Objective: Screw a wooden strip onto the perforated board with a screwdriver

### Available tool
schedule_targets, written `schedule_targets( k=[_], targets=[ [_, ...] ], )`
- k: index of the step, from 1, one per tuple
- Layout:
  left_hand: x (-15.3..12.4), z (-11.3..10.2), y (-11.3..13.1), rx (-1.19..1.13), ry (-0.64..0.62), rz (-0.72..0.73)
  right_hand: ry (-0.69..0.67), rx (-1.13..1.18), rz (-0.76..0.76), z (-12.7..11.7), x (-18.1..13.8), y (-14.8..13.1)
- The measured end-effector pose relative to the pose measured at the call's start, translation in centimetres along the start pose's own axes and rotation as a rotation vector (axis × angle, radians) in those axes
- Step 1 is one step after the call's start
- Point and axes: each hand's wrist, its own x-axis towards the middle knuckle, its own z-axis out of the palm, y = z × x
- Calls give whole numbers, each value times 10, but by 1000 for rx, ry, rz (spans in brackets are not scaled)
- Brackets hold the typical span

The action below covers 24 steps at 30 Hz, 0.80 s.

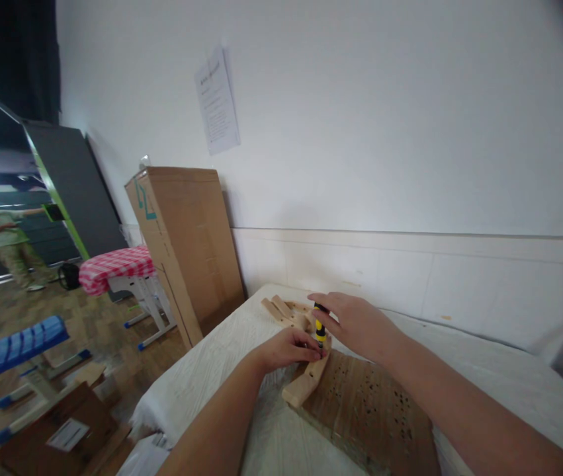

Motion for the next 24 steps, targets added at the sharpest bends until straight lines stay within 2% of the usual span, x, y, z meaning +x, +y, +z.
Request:
schedule_targets(
  k=[4,9,14,18,21,24],
  targets=[
    [0,1,2,13,-14,19,-23,-26,-48,-5,-2,2],
    [-1,1,4,60,-15,31,-17,-168,76,-8,-1,3],
    [-1,2,6,71,-22,32,19,-37,-13,3,-2,3],
    [-1,3,8,74,12,-19,-26,17,-73,5,-3,0],
    [-1,3,8,93,30,-73,-32,-24,-27,-1,-3,-1],
    [0,2,7,109,18,-68,-1,-83,38,-6,-3,0]
  ],
)
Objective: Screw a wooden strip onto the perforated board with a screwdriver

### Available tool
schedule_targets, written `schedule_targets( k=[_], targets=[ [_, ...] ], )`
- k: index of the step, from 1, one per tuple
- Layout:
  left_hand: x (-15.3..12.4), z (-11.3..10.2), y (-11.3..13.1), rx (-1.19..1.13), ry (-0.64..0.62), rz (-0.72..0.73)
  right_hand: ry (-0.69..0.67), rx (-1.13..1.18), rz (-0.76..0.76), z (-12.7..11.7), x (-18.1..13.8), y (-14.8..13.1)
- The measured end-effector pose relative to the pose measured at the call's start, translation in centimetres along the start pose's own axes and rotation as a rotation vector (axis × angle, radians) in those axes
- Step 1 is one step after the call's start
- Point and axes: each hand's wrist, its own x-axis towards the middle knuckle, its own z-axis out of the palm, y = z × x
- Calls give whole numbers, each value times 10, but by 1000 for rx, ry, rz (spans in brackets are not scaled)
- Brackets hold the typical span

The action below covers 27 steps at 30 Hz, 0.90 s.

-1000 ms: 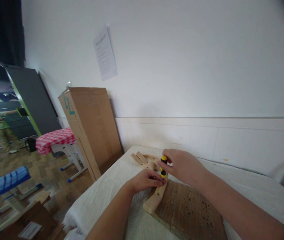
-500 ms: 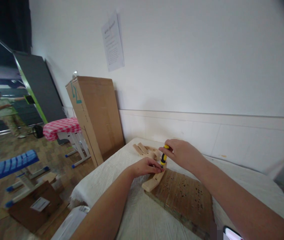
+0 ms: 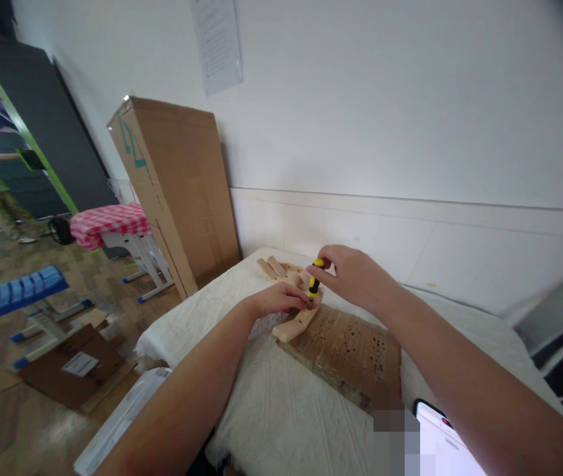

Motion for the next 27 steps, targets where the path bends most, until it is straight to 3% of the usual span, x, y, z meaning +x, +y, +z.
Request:
schedule_targets(
  k=[10,17,24,27],
  targets=[
    [1,-1,0,47,-9,21,-29,104,-100,11,-2,-6],
    [4,-2,-5,40,-23,74,41,-59,48,11,0,2],
    [4,-2,-6,44,-39,102,21,125,-76,18,0,7],
    [4,-2,-5,52,-44,76,-16,105,-36,10,-1,6]
  ],
)
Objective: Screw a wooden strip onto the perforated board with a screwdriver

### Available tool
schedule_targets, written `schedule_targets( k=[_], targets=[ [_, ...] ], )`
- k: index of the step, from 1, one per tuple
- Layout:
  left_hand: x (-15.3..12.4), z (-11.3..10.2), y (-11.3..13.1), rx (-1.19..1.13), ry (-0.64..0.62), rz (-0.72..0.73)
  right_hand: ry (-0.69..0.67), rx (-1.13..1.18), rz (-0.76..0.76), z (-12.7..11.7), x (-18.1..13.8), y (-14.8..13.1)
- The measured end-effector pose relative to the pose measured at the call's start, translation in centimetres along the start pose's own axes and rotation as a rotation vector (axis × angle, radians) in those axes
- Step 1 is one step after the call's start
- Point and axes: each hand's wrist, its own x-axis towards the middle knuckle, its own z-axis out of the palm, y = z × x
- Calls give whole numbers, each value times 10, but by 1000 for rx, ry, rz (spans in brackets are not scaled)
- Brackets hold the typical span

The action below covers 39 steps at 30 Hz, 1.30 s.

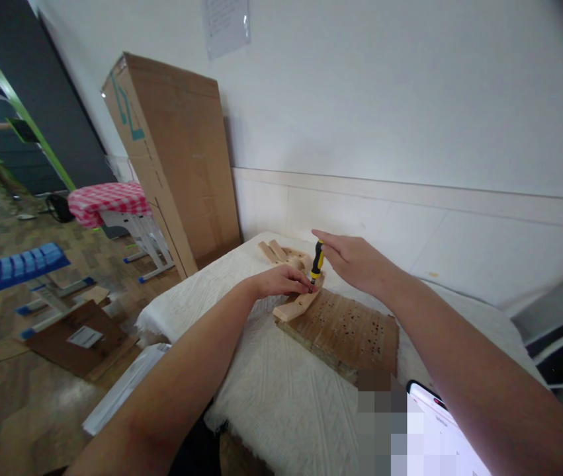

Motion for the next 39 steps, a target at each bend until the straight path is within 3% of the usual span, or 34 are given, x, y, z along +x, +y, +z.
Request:
schedule_targets(
  k=[5,13,21,27,33,39],
  targets=[
    [0,0,-1,8,7,16,-41,-229,178,-10,1,-2],
    [-1,1,0,2,3,-2,-83,-154,120,-4,-3,-8],
    [2,2,-6,38,58,26,6,-131,100,-12,-3,-4],
    [1,4,-4,42,77,37,-17,-170,39,-11,-6,-8],
    [1,6,-1,23,86,21,-55,-316,233,-15,-3,-11],
    [1,7,2,-25,89,1,-51,-255,131,-7,-4,-4]
  ],
)
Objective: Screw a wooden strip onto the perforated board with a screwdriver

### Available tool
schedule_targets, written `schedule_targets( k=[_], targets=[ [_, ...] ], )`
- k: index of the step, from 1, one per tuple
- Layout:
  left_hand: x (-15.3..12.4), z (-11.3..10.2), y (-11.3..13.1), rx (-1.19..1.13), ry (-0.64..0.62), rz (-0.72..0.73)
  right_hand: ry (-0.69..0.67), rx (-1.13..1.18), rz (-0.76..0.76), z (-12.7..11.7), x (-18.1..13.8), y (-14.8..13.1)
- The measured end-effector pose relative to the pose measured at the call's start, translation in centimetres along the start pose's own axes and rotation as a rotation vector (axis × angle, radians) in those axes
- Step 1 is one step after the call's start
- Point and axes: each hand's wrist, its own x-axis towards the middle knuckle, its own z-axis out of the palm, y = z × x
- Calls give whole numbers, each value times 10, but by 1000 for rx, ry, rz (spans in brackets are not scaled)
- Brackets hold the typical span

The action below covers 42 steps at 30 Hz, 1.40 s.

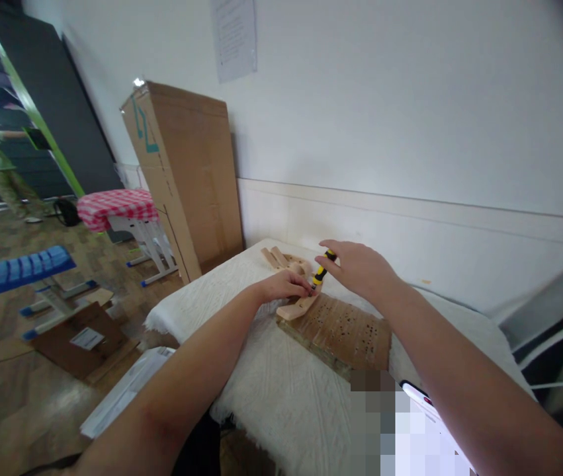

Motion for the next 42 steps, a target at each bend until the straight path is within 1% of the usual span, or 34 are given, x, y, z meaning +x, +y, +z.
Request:
schedule_targets(
  k=[3,5,7,10,12,16,19,22,28,31,35,37,40,42],
  targets=[
    [2,0,-3,15,-5,0,-52,41,-78,5,-1,2],
    [3,-1,-7,18,-13,-5,-76,33,-96,5,-1,2],
    [4,-2,-9,10,-22,11,-102,-38,-28,1,-2,-1],
    [4,-3,-10,-5,-36,23,-134,-190,150,-6,-2,-6],
    [4,-2,-9,-13,-37,14,-142,-223,197,-9,-3,-9],
    [4,-2,-8,-15,-19,25,-157,-116,135,-4,-4,-10],
    [5,-2,-10,5,-18,32,-102,-49,61,0,-2,-9],
    [6,-4,-14,22,-14,38,-39,-52,24,-1,2,-8],
    [6,-2,-15,2,2,58,-19,-84,67,-1,3,-6],
    [6,-1,-13,6,25,59,-3,-26,10,4,1,-5],
    [3,0,-7,20,5,50,23,2,-78,4,0,-5],
    [2,-1,-4,0,-8,46,30,-48,-54,1,0,-5],
    [0,-1,-2,-10,-17,52,4,-144,31,-5,0,-7],
    [0,-2,-2,-6,-21,54,0,-160,48,-5,0,-8]
  ],
)
